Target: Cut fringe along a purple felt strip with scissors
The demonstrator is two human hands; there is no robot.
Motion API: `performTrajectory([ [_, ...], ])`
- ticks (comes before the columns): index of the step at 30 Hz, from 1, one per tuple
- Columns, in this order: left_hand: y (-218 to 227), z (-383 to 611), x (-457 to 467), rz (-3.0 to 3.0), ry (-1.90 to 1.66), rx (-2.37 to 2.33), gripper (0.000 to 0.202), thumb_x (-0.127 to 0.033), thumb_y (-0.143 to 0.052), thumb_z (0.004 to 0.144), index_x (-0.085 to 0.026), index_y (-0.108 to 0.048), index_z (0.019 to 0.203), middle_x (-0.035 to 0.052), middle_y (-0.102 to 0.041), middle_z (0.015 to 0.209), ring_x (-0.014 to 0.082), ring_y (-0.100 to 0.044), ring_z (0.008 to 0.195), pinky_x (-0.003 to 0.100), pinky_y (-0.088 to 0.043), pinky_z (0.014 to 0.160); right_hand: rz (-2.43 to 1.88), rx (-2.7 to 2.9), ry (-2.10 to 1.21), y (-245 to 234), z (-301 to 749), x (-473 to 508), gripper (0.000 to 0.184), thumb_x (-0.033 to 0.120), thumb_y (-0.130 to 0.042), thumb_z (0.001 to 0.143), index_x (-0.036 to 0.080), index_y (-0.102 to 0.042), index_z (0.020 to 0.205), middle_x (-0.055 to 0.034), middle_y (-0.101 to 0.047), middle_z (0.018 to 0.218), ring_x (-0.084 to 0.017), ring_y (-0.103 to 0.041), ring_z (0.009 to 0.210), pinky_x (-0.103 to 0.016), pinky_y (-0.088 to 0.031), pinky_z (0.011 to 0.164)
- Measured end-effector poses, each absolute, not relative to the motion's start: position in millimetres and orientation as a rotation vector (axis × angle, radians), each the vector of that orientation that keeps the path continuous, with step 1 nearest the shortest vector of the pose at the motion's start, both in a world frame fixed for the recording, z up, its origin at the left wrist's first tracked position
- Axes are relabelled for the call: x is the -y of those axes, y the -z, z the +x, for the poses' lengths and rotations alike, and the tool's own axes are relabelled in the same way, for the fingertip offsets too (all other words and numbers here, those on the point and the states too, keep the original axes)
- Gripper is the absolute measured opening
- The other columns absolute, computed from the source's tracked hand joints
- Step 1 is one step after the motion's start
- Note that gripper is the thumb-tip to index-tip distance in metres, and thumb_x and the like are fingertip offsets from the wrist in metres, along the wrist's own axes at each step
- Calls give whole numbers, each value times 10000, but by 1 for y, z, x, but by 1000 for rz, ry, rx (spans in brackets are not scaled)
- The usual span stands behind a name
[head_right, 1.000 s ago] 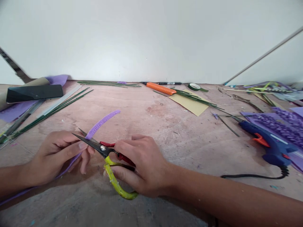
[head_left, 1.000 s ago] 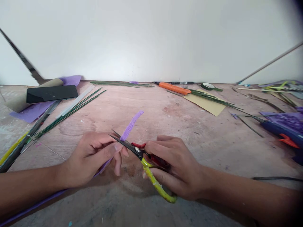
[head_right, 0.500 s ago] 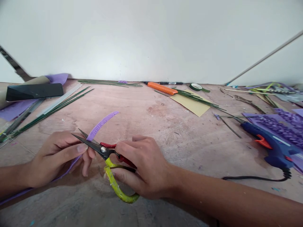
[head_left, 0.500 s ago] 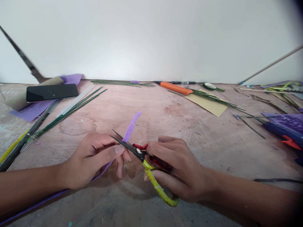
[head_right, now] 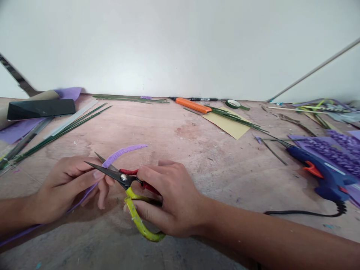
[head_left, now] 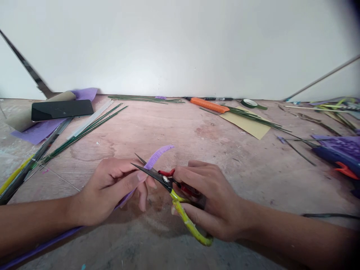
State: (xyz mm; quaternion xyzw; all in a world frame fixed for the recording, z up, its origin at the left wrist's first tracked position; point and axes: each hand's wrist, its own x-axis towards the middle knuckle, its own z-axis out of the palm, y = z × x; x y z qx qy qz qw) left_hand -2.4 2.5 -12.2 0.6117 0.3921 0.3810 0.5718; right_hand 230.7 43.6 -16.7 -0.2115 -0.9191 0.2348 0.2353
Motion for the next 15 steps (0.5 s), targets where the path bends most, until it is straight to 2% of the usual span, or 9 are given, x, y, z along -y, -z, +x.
performTrajectory([
  [9,12,-3,-3,1453,-887,-920,312,-345,-500,981,-138,-725,919,27,-699,580,56,-463,402,146,-346,398,-600,2553,-664,17,232,-44,214,277,-537,865,201,-388,731,58,-465,631,-105,-337,519,-271,-218,574],
  [15,12,-3,-2,1481,-864,-933,331,-350,-491,984,-124,-722,913,38,-705,577,66,-469,406,156,-355,403,-510,2558,-649,18,233,-44,232,314,-462,938,210,-389,745,43,-468,634,-121,-367,524,-281,-233,582],
])
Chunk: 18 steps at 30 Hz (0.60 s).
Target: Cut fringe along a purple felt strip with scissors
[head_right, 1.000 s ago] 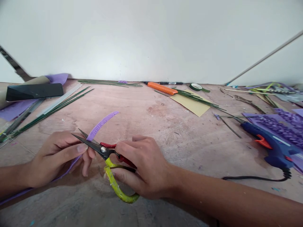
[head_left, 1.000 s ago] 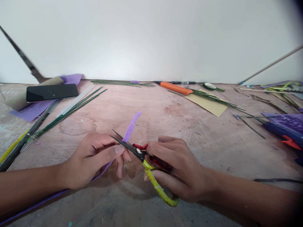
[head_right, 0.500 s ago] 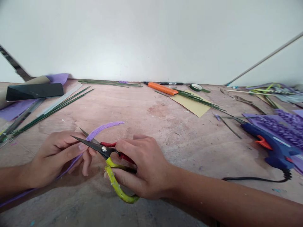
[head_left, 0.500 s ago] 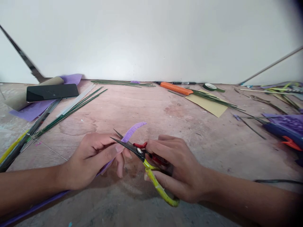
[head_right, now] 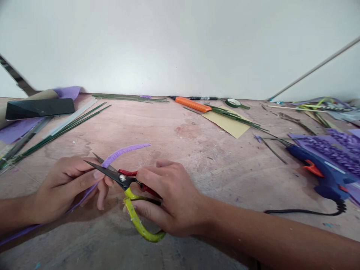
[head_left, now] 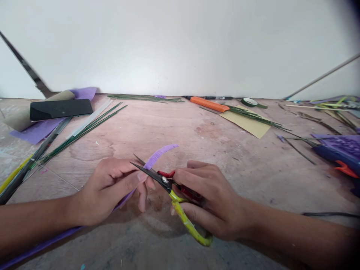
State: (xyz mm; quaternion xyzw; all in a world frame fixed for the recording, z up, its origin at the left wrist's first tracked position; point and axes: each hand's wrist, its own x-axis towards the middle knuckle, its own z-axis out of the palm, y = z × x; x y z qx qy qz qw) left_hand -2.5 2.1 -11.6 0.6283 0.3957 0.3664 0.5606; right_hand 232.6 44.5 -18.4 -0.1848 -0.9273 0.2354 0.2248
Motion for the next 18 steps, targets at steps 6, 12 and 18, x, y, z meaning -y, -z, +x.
performTrajectory([
  [6,11,-3,-2,1549,-836,-934,343,-329,-475,991,-120,-715,865,40,-704,567,82,-493,423,173,-369,419,-538,2559,-664,18,233,-44,224,298,-494,909,210,-383,736,48,-448,625,-117,-346,522,-279,-229,576],
  [12,9,-2,-3,1579,-847,-895,314,-268,-471,994,-130,-700,828,18,-693,546,88,-573,482,178,-402,500,-528,2564,-682,18,234,-44,245,324,-505,899,212,-368,730,47,-442,628,-117,-333,522,-277,-222,576],
  [18,12,-2,-3,1474,-848,-903,308,-300,-503,982,-128,-704,824,31,-702,584,95,-555,510,185,-407,508,-533,2555,-659,18,234,-43,240,332,-458,935,210,-388,740,42,-454,621,-122,-349,523,-283,-229,580],
])
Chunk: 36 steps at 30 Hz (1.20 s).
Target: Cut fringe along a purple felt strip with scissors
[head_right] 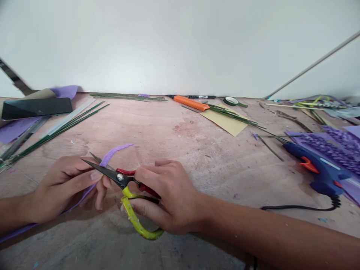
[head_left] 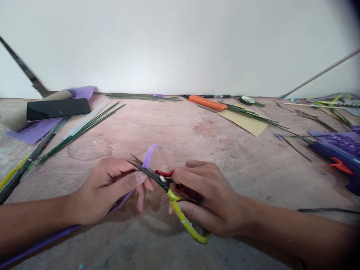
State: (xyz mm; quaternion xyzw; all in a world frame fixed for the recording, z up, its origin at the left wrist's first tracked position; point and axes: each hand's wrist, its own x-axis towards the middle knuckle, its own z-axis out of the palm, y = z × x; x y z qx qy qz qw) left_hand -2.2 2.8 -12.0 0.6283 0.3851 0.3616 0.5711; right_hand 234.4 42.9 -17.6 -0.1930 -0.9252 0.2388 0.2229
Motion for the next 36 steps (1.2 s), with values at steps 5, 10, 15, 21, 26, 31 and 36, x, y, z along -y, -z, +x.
performTrajectory([
  [5,15,-5,-1,1398,-829,-909,360,-382,-516,967,-105,-720,861,61,-697,594,112,-536,477,207,-392,464,-550,2549,-624,17,233,-43,229,324,-475,929,209,-397,748,45,-465,625,-118,-373,520,-277,-231,578],
  [10,13,-4,0,1376,-873,-930,359,-377,-500,976,-105,-719,895,49,-685,584,70,-459,396,174,-331,388,-592,2542,-612,17,233,-43,213,286,-538,872,205,-396,736,57,-458,624,-104,-360,518,-270,-231,579],
  [15,12,-2,0,1412,-908,-933,356,-377,-503,973,-107,-717,882,43,-674,568,62,-452,385,162,-333,380,-595,2540,-632,17,233,-43,212,255,-553,835,207,-378,724,58,-470,614,-103,-349,513,-273,-223,573],
  [21,13,-3,0,1389,-918,-928,339,-366,-504,975,-110,-711,895,36,-671,565,55,-444,379,148,-328,371,-580,2532,-663,17,232,-43,225,259,-561,824,203,-373,714,61,-456,609,-98,-343,511,-273,-219,568],
  [26,13,-2,-1,1417,-899,-932,343,-362,-502,974,-100,-712,899,45,-675,570,61,-449,384,154,-338,380,-578,2552,-648,16,231,-43,212,261,-539,832,208,-366,722,57,-464,619,-101,-357,510,-279,-223,572],
  [31,11,-1,-2,1447,-896,-937,342,-355,-507,971,-101,-714,876,44,-673,559,61,-456,378,151,-339,376,-566,2551,-642,16,232,-43,218,273,-534,854,210,-367,729,58,-460,622,-104,-355,513,-280,-228,574],
  [36,12,-1,-2,1450,-903,-941,322,-334,-507,973,-114,-713,859,35,-674,562,54,-457,379,142,-350,380,-539,2552,-681,17,234,-44,226,308,-491,908,208,-388,734,43,-468,629,-117,-347,524,-285,-234,580],
])
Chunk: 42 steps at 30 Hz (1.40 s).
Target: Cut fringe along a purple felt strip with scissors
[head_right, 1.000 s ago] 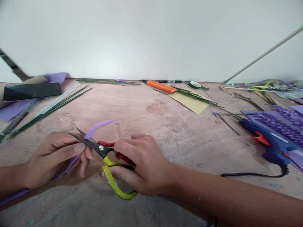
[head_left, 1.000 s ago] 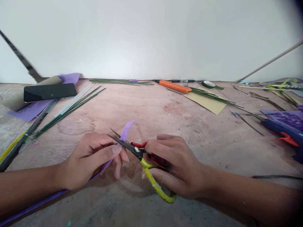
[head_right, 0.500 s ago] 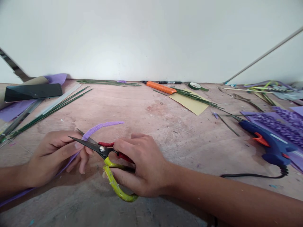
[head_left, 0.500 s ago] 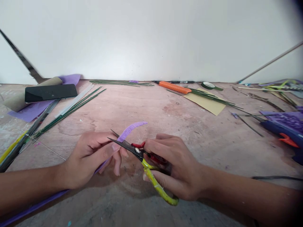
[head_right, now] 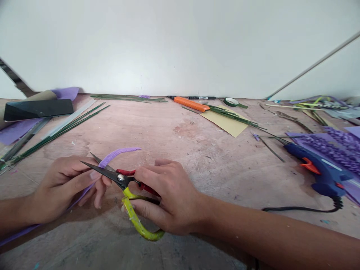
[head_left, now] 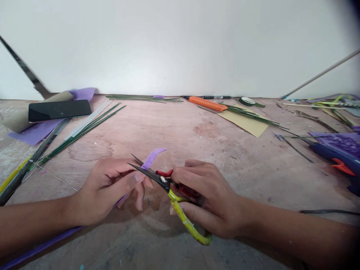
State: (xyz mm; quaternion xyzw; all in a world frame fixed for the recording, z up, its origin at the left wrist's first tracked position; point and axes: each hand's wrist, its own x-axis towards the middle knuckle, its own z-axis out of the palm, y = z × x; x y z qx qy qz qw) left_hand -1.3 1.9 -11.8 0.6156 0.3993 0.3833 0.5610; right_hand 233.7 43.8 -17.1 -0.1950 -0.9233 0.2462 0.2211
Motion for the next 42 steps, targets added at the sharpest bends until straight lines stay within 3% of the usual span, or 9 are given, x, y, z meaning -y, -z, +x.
performTrajectory([
  [42,12,-3,-2,1449,-839,-882,316,-314,-494,977,-124,-738,912,23,-660,549,59,-452,397,148,-341,392,-537,2539,-692,18,235,-44,220,309,-502,908,199,-412,739,49,-456,631,-111,-341,537,-285,-233,575],
])
